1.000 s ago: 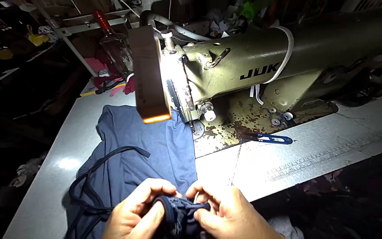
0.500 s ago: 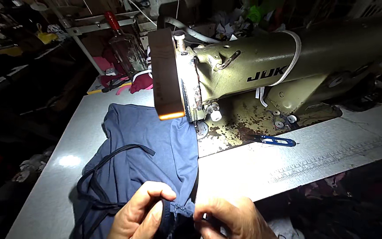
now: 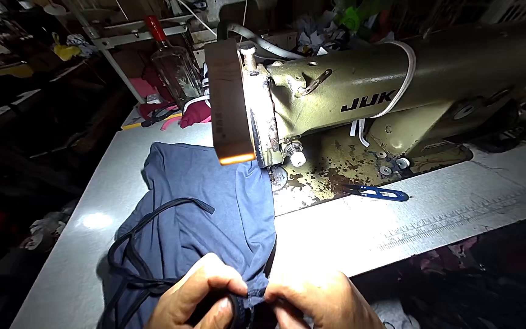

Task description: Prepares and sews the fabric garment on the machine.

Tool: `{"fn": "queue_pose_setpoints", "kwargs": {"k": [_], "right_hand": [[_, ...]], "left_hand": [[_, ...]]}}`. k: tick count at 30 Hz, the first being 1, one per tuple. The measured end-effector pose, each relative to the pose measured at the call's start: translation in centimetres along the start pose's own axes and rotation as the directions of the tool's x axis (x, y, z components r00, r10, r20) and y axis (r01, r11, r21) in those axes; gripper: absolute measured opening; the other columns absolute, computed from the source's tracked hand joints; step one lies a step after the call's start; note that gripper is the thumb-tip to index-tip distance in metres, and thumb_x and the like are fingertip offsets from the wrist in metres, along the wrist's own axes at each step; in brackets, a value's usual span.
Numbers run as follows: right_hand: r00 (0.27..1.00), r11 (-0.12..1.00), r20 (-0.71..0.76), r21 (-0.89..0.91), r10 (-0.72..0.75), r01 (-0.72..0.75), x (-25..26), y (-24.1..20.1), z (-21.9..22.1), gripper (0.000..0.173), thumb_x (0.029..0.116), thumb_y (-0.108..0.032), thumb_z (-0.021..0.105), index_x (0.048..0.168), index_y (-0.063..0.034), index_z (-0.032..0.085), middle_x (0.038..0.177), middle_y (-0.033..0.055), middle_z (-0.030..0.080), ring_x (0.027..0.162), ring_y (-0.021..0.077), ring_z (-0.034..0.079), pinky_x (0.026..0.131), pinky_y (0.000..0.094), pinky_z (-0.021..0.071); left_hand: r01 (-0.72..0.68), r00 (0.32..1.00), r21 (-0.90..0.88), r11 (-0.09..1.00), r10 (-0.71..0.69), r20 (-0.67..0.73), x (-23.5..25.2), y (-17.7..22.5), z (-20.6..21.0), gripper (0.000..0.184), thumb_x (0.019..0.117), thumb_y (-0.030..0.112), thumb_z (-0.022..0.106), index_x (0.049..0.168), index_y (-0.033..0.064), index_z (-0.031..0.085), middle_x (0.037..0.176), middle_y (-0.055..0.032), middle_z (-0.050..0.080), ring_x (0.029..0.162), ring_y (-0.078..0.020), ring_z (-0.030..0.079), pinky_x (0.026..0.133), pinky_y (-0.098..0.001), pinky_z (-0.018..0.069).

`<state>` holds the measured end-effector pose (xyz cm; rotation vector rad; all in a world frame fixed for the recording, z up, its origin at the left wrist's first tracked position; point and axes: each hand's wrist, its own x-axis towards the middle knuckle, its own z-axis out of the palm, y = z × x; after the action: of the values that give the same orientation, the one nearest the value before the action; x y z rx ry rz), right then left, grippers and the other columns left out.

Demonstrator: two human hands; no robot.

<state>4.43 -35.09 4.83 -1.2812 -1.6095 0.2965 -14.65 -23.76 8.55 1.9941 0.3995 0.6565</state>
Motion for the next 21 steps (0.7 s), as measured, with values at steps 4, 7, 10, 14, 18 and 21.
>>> {"fn": "queue_pose_setpoints", "kwargs": {"k": [4, 7, 10, 14, 18, 21], "right_hand": [[0.998, 0.999, -0.059, 0.034, 0.009, -0.007, -0.3, -0.2, 0.1, 0.010, 0.0916, -0.002, 0.063, 0.089, -0.0005, 0.072, 0.073, 0.0102, 0.069, 0.068, 0.0147, 0.064, 0.061, 0.0233, 0.0496], [0.997, 0.999, -0.064, 0.021, -0.030, 0.032, -0.5, -0.2, 0.1, 0.010, 0.0924, -0.003, 0.064, 0.089, -0.0008, 0.072, 0.071, 0.0099, 0.067, 0.065, 0.0152, 0.063, 0.059, 0.0242, 0.0480], [0.997, 0.999, -0.069, 0.021, -0.036, 0.038, -0.6, -0.1, 0.4, 0.007, 0.0931, -0.004, 0.065, 0.093, -0.0005, 0.071, 0.074, 0.0099, 0.068, 0.068, 0.0142, 0.065, 0.061, 0.0226, 0.0498], [0.999, 1.000, -0.052, -0.020, -0.012, 0.011, -0.7, 0.0, 0.7, 0.013, 0.0929, -0.007, 0.067, 0.101, 0.0004, 0.073, 0.077, 0.0107, 0.070, 0.071, 0.0159, 0.066, 0.064, 0.0239, 0.0513], [0.995, 0.998, -0.095, -0.053, 0.013, -0.018, -1.0, -0.1, 0.8, 0.012, 0.0944, -0.008, 0.065, 0.091, -0.0020, 0.074, 0.072, 0.0092, 0.069, 0.068, 0.0148, 0.065, 0.061, 0.0245, 0.0496], [0.988, 0.995, -0.150, -0.090, 0.035, -0.049, -1.3, -0.2, 0.9, 0.014, 0.0944, -0.010, 0.064, 0.088, -0.0029, 0.074, 0.068, 0.0078, 0.067, 0.063, 0.0137, 0.063, 0.057, 0.0243, 0.0476]], "left_hand": [[0.093, 0.996, 0.073, 0.993, -0.092, -0.009, -0.3, 0.9, 0.3, 0.021, 0.0874, -0.001, 0.063, 0.108, -0.0008, 0.067, 0.096, 0.0002, 0.065, 0.094, 0.0040, 0.056, 0.084, -0.0142, 0.0467], [0.147, 0.989, 0.156, 0.977, -0.146, -0.019, -0.5, 1.2, 0.7, 0.030, 0.0840, -0.001, 0.068, 0.113, -0.0066, 0.070, 0.096, -0.0075, 0.068, 0.090, -0.0006, 0.059, 0.082, -0.0156, 0.0486], [0.148, 0.989, 0.248, 0.957, -0.138, -0.059, -0.7, 1.2, 1.1, 0.017, 0.0858, 0.005, 0.071, 0.101, -0.0036, 0.075, 0.091, -0.0107, 0.069, 0.090, -0.0063, 0.060, 0.082, -0.0185, 0.0469], [0.081, 0.993, 0.255, 0.964, -0.056, -0.101, -1.1, 0.5, 1.5, 0.011, 0.0881, 0.008, 0.072, 0.092, -0.0024, 0.075, 0.079, -0.0094, 0.063, 0.086, -0.0081, 0.055, 0.080, -0.0187, 0.0428], [0.005, 0.988, 0.332, 0.943, 0.046, -0.148, -1.5, 0.2, 2.2, 0.010, 0.0900, 0.011, 0.074, 0.091, 0.0006, 0.075, 0.075, -0.0091, 0.060, 0.083, -0.0101, 0.055, 0.078, -0.0190, 0.0422], [-0.064, 0.966, 0.416, 0.907, 0.161, -0.203, -2.1, 0.0, 3.4, 0.011, 0.0918, 0.012, 0.072, 0.092, 0.0007, 0.074, 0.073, -0.0101, 0.058, 0.079, -0.0119, 0.055, 0.075, -0.0183, 0.0429]]}}
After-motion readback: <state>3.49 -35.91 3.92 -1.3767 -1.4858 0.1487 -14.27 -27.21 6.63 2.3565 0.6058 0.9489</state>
